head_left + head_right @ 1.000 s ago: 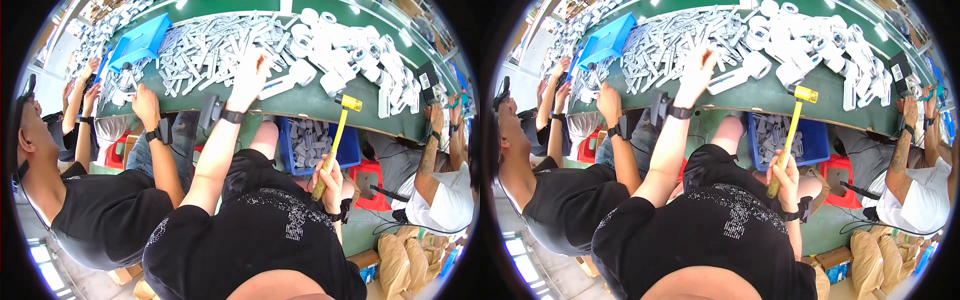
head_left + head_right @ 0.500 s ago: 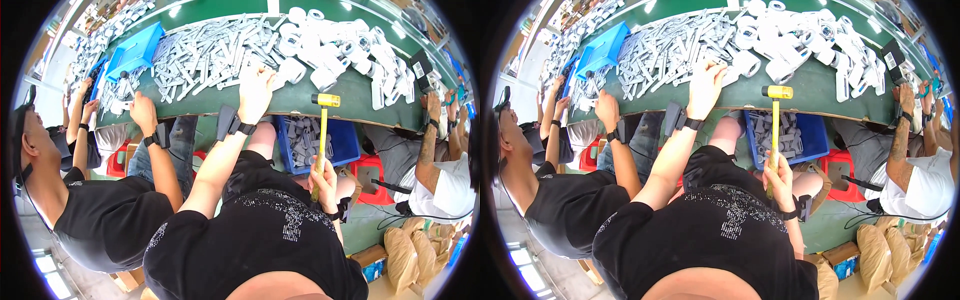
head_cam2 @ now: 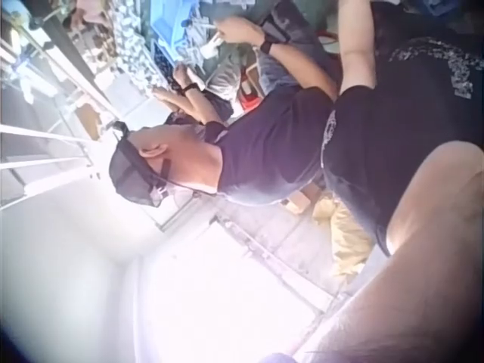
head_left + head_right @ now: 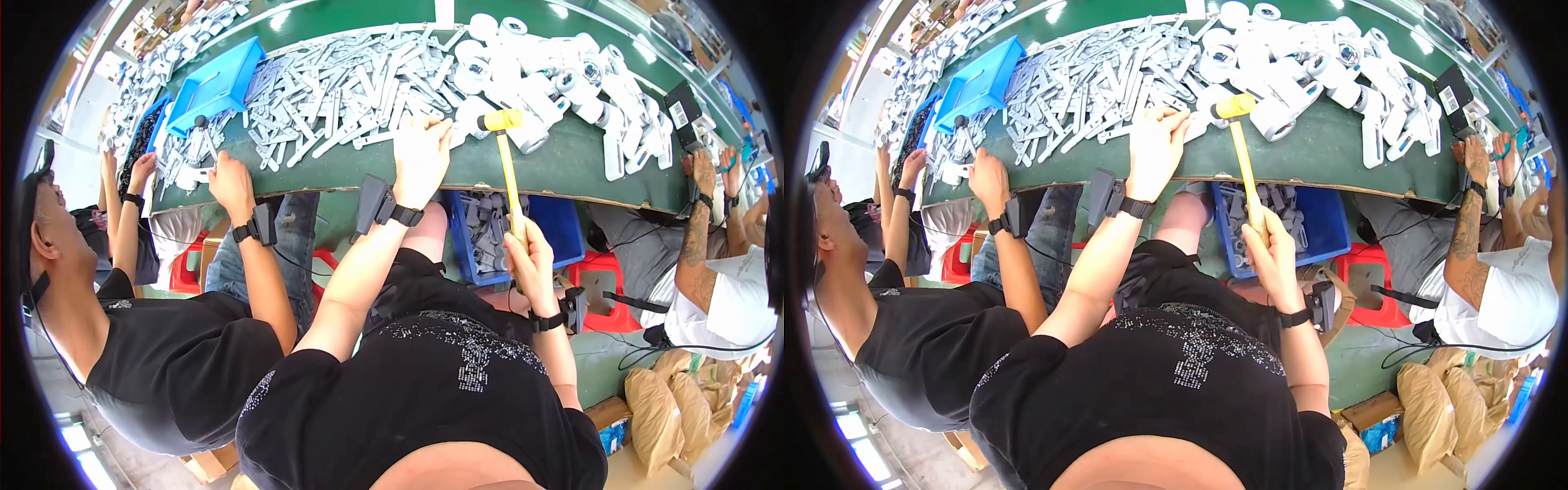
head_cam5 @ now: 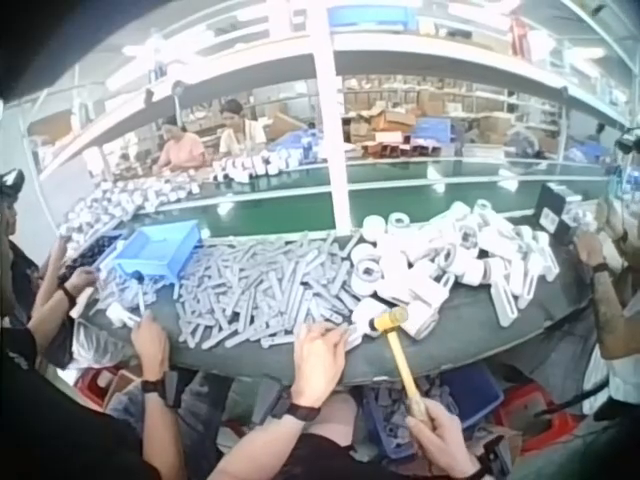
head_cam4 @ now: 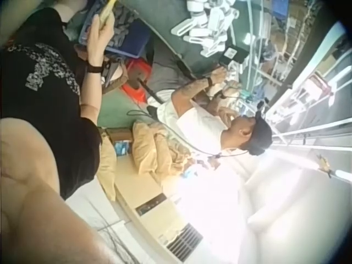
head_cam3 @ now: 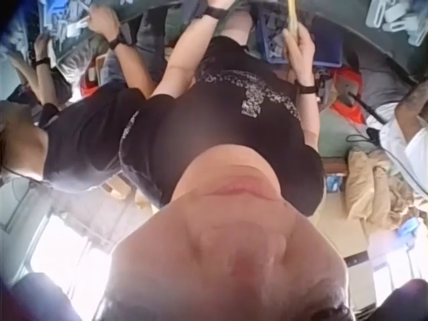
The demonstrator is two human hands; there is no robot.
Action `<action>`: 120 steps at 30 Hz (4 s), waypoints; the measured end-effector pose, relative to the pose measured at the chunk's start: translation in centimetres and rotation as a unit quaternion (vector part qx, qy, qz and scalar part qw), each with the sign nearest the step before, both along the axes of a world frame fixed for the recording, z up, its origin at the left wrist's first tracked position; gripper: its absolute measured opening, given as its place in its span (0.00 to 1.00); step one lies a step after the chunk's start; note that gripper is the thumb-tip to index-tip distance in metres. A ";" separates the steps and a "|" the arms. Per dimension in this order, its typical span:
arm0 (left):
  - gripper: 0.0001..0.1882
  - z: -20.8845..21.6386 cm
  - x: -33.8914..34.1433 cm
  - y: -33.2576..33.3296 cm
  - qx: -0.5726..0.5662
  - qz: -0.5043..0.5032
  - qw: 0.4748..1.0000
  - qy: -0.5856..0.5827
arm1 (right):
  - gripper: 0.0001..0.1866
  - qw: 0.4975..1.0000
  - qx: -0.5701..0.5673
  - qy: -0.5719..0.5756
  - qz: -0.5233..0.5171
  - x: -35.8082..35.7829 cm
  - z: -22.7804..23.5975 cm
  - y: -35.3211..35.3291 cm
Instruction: Assembling plastic components using a small yellow-handled hammer on a factory production line.
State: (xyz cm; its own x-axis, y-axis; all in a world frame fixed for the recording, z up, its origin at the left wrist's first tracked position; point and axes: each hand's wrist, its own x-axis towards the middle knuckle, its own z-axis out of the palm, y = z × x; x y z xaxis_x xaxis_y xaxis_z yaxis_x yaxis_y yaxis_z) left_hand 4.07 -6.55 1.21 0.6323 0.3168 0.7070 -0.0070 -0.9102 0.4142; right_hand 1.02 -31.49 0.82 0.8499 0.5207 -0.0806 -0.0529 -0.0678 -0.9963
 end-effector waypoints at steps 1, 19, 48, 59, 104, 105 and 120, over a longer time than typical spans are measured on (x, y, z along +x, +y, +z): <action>0.09 0.1 0.0 -0.2 0.010 0.005 1.000 0.005 | 0.16 1.000 0.002 0.003 -0.002 0.2 0.1 0.1; 0.06 -0.9 0.6 1.1 -0.227 -0.077 0.970 0.028 | 0.28 0.993 0.068 0.077 0.065 3.3 1.4 -0.5; 0.07 -1.4 0.4 1.8 -0.161 -0.137 0.977 -0.039 | 0.24 0.932 -0.094 -0.348 -0.024 5.2 4.3 0.1; 0.18 -0.4 -2.6 2.3 -0.106 -0.044 0.993 0.038 | 0.24 0.921 -0.122 -0.369 0.008 2.4 4.2 0.4; 0.09 -1.7 -4.5 2.8 -0.197 -0.050 0.979 -0.023 | 0.24 0.939 -0.112 -0.323 0.031 1.1 3.2 1.5; 0.09 -1.8 -4.4 2.7 -0.186 -0.048 0.981 -0.032 | 0.24 0.939 -0.103 -0.327 0.042 1.3 3.1 1.5; 0.14 -0.8 -4.7 2.9 -0.198 -0.049 0.977 0.060 | 0.25 0.938 -0.149 -0.311 0.037 1.4 1.6 1.2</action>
State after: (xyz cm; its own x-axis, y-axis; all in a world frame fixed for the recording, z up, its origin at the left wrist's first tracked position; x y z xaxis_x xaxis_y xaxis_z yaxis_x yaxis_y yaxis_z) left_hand -0.61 -3.68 0.41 0.7443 0.4844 0.4597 -0.0159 -0.6753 0.7374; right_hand 2.42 -30.29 2.43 0.7431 0.6129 0.2688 0.5488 -0.3282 -0.7688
